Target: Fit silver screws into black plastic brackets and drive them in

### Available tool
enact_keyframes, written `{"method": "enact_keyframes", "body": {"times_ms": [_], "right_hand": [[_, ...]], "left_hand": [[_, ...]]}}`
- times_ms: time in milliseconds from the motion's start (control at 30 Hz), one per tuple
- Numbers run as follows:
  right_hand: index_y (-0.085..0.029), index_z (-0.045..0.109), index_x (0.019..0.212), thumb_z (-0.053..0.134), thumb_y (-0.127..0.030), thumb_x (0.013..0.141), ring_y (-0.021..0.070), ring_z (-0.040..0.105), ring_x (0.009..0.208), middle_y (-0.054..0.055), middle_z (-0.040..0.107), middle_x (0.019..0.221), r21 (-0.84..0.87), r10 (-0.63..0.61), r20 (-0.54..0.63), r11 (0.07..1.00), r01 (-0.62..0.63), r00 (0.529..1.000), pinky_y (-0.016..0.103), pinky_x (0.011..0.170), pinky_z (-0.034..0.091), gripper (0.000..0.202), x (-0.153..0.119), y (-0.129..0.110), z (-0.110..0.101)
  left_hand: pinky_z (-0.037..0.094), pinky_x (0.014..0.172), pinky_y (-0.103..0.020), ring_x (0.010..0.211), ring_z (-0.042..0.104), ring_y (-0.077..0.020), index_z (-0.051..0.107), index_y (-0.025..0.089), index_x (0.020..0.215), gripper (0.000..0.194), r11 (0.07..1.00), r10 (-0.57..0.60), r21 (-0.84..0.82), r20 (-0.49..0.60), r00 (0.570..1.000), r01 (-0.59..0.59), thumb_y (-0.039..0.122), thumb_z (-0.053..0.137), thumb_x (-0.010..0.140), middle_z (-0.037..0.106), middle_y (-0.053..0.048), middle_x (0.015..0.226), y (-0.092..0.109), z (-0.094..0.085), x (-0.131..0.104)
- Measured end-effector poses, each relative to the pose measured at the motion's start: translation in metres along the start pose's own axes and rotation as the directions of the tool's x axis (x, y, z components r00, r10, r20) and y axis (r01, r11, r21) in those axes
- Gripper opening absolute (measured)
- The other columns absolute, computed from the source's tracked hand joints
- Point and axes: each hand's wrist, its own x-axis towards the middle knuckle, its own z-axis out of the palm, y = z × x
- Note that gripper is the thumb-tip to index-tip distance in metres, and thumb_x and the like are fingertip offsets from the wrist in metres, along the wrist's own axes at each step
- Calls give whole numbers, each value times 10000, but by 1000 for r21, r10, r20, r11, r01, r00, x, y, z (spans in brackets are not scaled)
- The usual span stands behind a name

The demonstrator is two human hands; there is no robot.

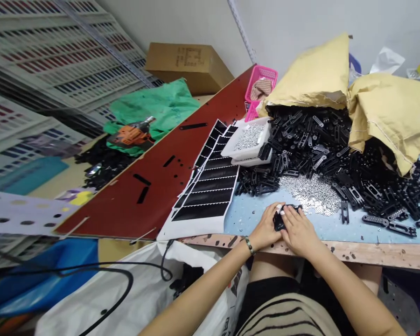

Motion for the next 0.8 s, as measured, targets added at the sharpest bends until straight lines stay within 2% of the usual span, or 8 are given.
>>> {"method": "enact_keyframes", "body": {"times_ms": [167,267,500,567,633,667,700,800], "right_hand": [[-100,373,1414,378,-334,947,245,259,1412,123,327,1501,34,15,-8,999,-15,1000,489,1151,242,522,3,-2,-1],[-89,359,1417,372,-345,952,244,231,1421,128,317,1507,26,51,-2,998,-51,999,493,1149,243,531,8,-3,-5],[-67,363,1400,350,-337,961,215,196,1432,123,302,1519,14,45,80,999,-46,996,435,1167,230,515,17,-1,-19],[-109,358,1406,351,-317,960,211,182,1437,106,300,1523,7,49,33,999,-49,998,445,1166,227,492,3,1,-28],[-169,311,1430,376,-288,946,241,155,1443,99,288,1529,-20,117,-100,993,-120,988,511,1153,220,503,-23,8,-42],[-193,269,1446,394,-270,934,271,137,1445,107,280,1530,-37,179,-188,981,-189,966,562,1137,214,533,-39,15,-50],[-198,216,1461,411,-258,920,307,123,1444,130,272,1529,-49,257,-288,958,-283,922,611,1114,213,578,-55,22,-59],[-168,74,1478,441,-272,897,389,45,1436,201,139,1549,-68,467,-461,829,-555,754,692,1049,233,694,-97,48,-82]], "left_hand": [[368,1065,-476,1218,446,-285,400,159,1304,677,1000,1,-3,-29,1000,-1,166,558,645,467,-137,1281,0,-4,0],[387,1043,-474,1183,471,-284,425,188,1267,606,1000,-13,27,-64,998,15,220,567,679,503,-117,1244,-4,-6,1],[381,1026,-495,1127,503,-304,453,215,1237,537,992,26,129,-91,995,-14,340,576,730,552,-107,1187,-8,-7,9],[387,1022,-495,1119,511,-308,453,213,1247,560,991,10,131,-94,995,2,376,589,728,560,-108,1182,-5,-8,11],[395,1019,-501,1118,514,-314,452,221,1250,577,992,-13,125,-104,995,26,418,609,731,564,-102,1179,-2,-9,12],[399,1018,-508,1121,512,-315,447,237,1251,570,992,-29,120,-107,994,42,433,610,741,562,-90,1181,0,-9,13],[404,1015,-516,1127,508,-312,438,262,1254,555,992,-45,113,-107,993,57,443,604,756,557,-74,1185,1,-10,14],[413,1009,-545,1141,491,-298,384,362,1277,530,992,-83,86,-116,990,93,472,570,794,530,-15,1195,3,-10,16]]}}
